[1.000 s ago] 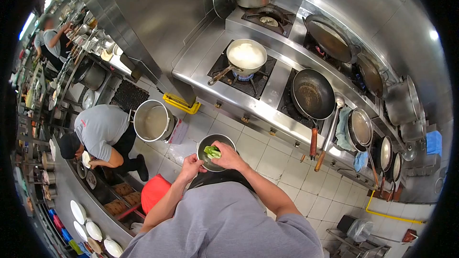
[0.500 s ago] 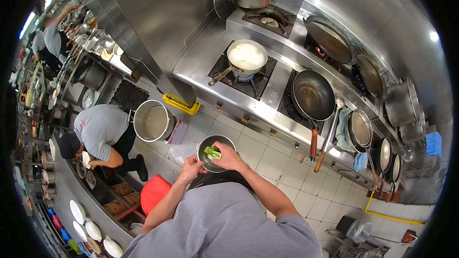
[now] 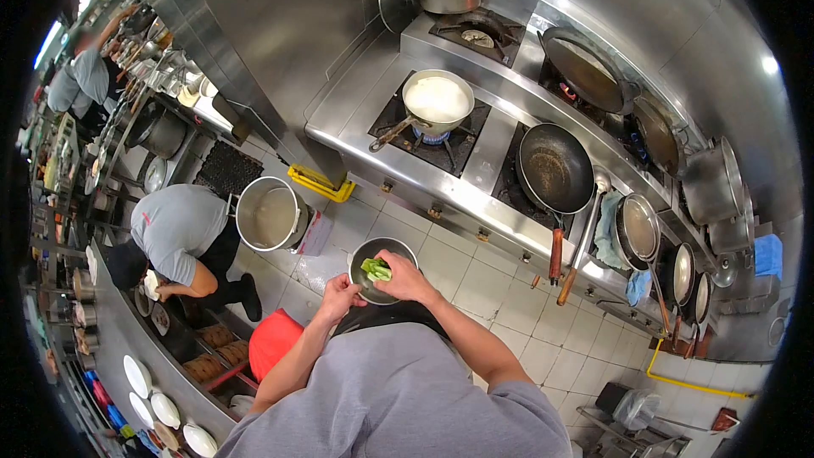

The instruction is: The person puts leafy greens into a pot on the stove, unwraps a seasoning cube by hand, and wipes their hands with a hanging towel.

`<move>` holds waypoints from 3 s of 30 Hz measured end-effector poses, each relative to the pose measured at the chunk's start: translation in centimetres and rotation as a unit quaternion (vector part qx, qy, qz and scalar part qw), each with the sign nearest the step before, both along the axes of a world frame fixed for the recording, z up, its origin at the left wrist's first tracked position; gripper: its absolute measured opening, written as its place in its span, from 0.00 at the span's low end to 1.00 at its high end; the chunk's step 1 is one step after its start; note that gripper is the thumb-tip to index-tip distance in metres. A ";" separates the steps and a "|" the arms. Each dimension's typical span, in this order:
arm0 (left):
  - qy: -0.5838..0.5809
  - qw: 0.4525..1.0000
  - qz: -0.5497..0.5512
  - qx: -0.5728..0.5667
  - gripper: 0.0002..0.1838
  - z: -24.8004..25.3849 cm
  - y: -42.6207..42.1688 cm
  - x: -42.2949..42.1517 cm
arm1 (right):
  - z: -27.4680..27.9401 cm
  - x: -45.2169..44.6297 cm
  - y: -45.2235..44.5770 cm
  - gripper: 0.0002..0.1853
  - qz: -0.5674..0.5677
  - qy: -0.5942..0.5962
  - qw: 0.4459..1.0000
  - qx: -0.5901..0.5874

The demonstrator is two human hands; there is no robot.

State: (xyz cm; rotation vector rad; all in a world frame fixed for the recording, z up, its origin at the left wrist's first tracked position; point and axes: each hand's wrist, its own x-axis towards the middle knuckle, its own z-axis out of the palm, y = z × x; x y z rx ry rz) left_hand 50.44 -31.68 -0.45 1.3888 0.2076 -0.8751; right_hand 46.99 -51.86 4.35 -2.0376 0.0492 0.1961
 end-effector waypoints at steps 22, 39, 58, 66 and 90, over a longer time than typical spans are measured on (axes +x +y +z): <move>-0.004 1.000 0.006 -0.004 0.07 -0.7 -0.2 0.5 | 0.2 0.6 -0.3 0.22 -0.003 0.001 1.000 -0.006; -0.045 0.999 0.000 0.010 0.05 0.7 -1.4 2.3 | 1.7 2.8 -2.1 0.24 -0.007 0.005 0.998 0.054; -0.030 0.998 0.052 0.004 0.07 -0.9 -2.2 2.3 | 0.4 4.4 -2.9 0.23 0.041 0.013 0.998 0.051; -0.037 0.997 0.073 -0.002 0.06 -1.1 -2.5 1.9 | 0.0 4.6 -2.9 0.23 0.051 0.022 0.997 0.052; -0.014 0.998 0.057 0.000 0.06 -0.6 -2.4 0.9 | -0.3 2.9 -2.7 0.24 0.038 0.037 0.998 0.037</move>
